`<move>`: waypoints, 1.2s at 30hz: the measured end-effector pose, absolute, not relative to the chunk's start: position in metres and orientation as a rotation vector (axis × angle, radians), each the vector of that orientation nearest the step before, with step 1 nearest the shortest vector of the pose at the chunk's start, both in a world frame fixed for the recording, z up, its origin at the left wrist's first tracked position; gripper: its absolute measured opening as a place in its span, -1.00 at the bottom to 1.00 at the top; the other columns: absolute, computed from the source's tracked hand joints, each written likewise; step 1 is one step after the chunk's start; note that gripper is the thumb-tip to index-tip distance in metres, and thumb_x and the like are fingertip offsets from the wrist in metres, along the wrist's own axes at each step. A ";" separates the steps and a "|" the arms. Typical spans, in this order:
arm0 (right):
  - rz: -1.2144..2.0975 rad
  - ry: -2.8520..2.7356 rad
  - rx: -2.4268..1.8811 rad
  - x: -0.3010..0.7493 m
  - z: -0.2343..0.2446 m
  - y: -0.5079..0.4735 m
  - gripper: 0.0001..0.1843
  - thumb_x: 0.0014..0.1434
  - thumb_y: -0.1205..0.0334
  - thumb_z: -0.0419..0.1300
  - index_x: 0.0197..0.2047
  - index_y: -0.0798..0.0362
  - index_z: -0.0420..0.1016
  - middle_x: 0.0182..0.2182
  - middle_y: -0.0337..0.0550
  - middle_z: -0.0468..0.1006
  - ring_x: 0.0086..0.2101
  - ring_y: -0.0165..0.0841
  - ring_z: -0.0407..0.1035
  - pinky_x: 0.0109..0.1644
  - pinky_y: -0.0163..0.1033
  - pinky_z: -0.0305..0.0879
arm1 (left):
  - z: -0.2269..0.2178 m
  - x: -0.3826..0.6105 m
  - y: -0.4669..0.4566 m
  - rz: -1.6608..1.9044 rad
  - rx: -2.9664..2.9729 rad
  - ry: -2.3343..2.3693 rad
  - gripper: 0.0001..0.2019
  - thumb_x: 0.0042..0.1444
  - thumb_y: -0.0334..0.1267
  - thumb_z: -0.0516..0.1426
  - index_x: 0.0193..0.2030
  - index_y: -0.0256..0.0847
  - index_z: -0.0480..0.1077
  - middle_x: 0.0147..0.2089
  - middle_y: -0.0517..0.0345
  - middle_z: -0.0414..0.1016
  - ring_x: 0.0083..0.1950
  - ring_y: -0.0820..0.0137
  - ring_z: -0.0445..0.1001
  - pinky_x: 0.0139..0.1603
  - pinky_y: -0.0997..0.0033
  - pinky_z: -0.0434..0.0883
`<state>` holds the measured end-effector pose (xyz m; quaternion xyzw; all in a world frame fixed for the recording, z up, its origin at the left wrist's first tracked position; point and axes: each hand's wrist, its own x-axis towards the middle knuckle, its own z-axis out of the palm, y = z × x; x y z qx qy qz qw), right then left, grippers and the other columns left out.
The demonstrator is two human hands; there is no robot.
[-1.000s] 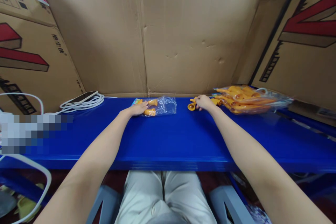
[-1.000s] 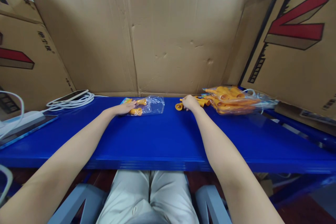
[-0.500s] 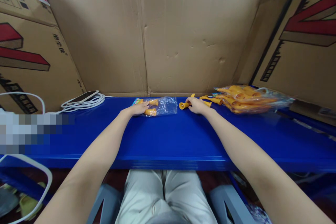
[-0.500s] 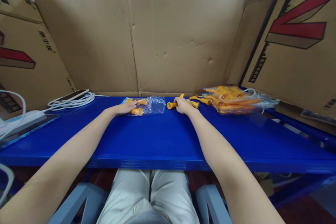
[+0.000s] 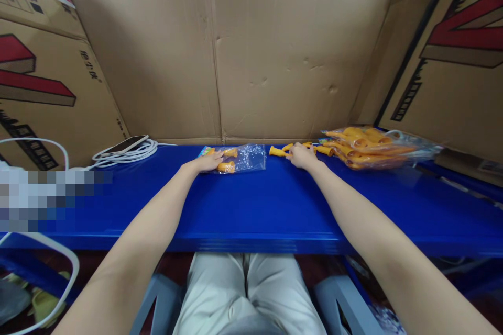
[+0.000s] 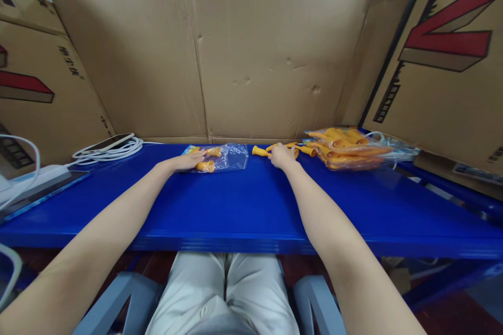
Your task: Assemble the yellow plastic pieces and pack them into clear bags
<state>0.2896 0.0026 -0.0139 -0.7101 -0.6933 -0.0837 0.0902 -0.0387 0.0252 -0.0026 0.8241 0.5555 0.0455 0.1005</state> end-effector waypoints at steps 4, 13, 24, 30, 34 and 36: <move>-0.304 -1.969 -2.008 0.288 -0.003 -0.003 -0.75 0.19 0.17 0.09 -0.15 0.09 0.51 -0.10 0.03 0.44 -0.05 -0.20 0.29 0.00 -0.11 0.18 | 0.001 -0.038 0.022 0.192 2.451 1.635 -0.43 0.18 -0.10 -0.16 0.31 -0.24 0.09 0.37 0.07 -0.03 0.38 0.32 -0.03 0.32 0.35 -0.06; -0.230 -2.130 -1.724 0.275 0.029 -0.026 -0.82 -0.02 0.01 0.29 -0.39 -0.09 0.60 -0.07 -0.18 0.46 -0.02 -0.13 0.18 -0.01 -0.01 0.10 | -0.005 -0.033 0.033 0.410 2.561 1.676 -0.53 0.19 -0.18 -0.17 0.13 -0.24 0.33 0.18 -0.01 0.34 0.22 0.27 0.26 0.23 0.33 0.12; 0.033 -2.356 -1.738 0.249 0.019 -0.027 -0.83 0.05 0.15 0.24 -0.34 0.04 0.60 -0.41 -0.19 0.60 -0.36 -0.38 0.43 -0.32 -0.35 0.22 | -0.019 -0.030 0.041 0.374 2.593 1.676 -0.50 0.20 -0.13 -0.23 0.15 -0.24 0.30 0.25 0.03 0.25 0.30 0.31 0.10 0.29 0.29 0.02; -0.177 -2.188 -1.827 0.230 0.015 -0.034 -0.82 0.08 0.11 0.22 -0.35 0.01 0.59 -0.37 -0.16 0.61 -0.26 -0.28 0.46 -0.23 -0.29 0.27 | -0.011 -0.021 0.032 0.350 2.594 1.560 -0.53 0.21 -0.13 -0.25 -0.02 -0.28 0.37 0.14 -0.03 0.37 0.18 0.31 0.27 0.22 0.34 0.14; -0.240 -2.196 -1.867 0.219 0.014 -0.038 -0.81 0.10 0.13 0.20 -0.31 0.03 0.58 -0.29 -0.09 0.60 -0.19 -0.24 0.46 -0.17 -0.25 0.29 | -0.008 -0.018 0.027 0.391 2.516 1.573 -0.60 0.20 -0.14 -0.22 -0.13 -0.24 0.37 0.02 0.00 0.45 0.07 0.30 0.37 0.12 0.36 0.24; -0.241 -2.189 -1.889 0.214 0.014 -0.040 -0.80 0.11 0.14 0.19 -0.28 0.05 0.57 -0.27 -0.05 0.59 -0.18 -0.22 0.46 -0.18 -0.24 0.30 | -0.008 -0.018 0.026 0.415 2.495 1.569 -0.62 0.20 -0.14 -0.21 -0.15 -0.23 0.37 0.01 0.00 0.46 0.07 0.29 0.37 0.11 0.35 0.25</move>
